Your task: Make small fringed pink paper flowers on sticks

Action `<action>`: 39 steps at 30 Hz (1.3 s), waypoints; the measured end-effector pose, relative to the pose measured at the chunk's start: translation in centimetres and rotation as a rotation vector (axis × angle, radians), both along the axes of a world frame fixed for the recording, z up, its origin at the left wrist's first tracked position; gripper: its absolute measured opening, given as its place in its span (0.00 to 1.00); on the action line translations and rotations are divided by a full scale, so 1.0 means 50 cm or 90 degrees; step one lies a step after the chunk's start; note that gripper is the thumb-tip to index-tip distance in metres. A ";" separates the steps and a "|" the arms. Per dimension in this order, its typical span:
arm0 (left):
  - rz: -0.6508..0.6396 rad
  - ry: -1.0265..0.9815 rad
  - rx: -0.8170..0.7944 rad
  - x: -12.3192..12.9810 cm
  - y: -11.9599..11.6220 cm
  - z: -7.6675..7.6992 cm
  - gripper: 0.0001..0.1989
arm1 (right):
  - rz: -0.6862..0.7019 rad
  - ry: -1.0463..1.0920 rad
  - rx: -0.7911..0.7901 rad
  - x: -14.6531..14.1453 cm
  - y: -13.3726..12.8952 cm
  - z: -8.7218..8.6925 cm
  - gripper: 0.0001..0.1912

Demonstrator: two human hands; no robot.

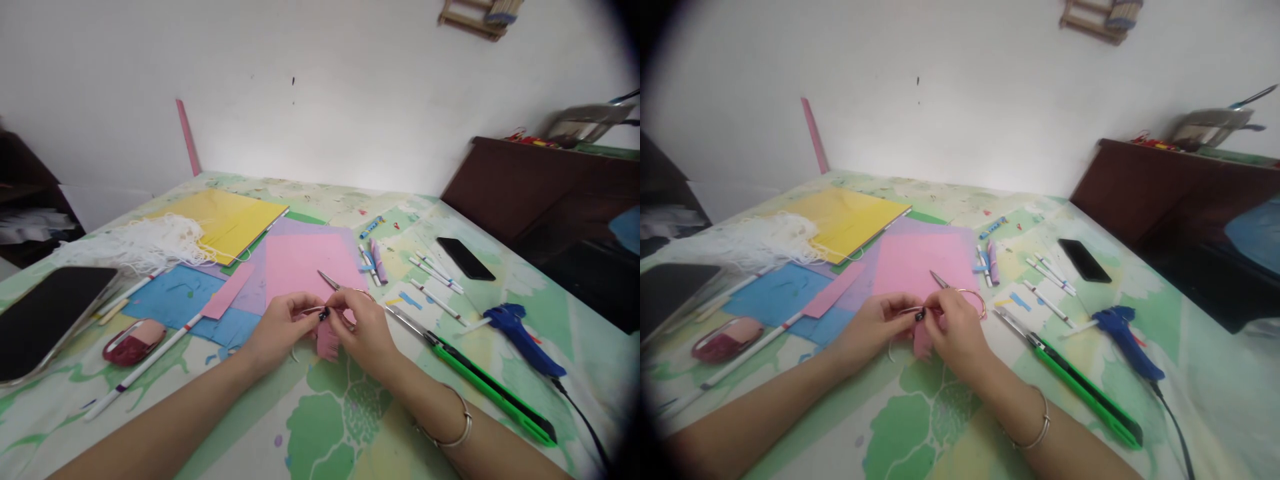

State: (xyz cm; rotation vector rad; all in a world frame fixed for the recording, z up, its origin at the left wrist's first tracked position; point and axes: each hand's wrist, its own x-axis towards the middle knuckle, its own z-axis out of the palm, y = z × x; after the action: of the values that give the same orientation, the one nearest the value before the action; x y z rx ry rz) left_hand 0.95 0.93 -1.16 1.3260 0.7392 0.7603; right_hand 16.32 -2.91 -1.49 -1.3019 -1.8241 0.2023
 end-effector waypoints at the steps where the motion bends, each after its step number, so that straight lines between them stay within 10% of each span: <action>1: -0.001 0.000 -0.002 0.000 -0.001 0.001 0.09 | -0.002 -0.012 0.010 0.000 0.001 -0.001 0.04; 20: 0.047 -0.088 -0.148 0.000 -0.007 0.002 0.09 | 0.026 -0.187 0.128 -0.002 -0.010 0.014 0.09; 39: 0.061 -0.084 -0.164 -0.003 -0.005 0.006 0.09 | 0.045 0.173 -0.122 0.004 -0.004 0.031 0.04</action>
State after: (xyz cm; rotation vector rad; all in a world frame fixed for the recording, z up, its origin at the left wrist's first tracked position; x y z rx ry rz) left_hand 0.81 0.66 -0.88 1.0041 0.7713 0.7925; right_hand 16.54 -3.12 0.04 -1.2702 -1.6488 0.5773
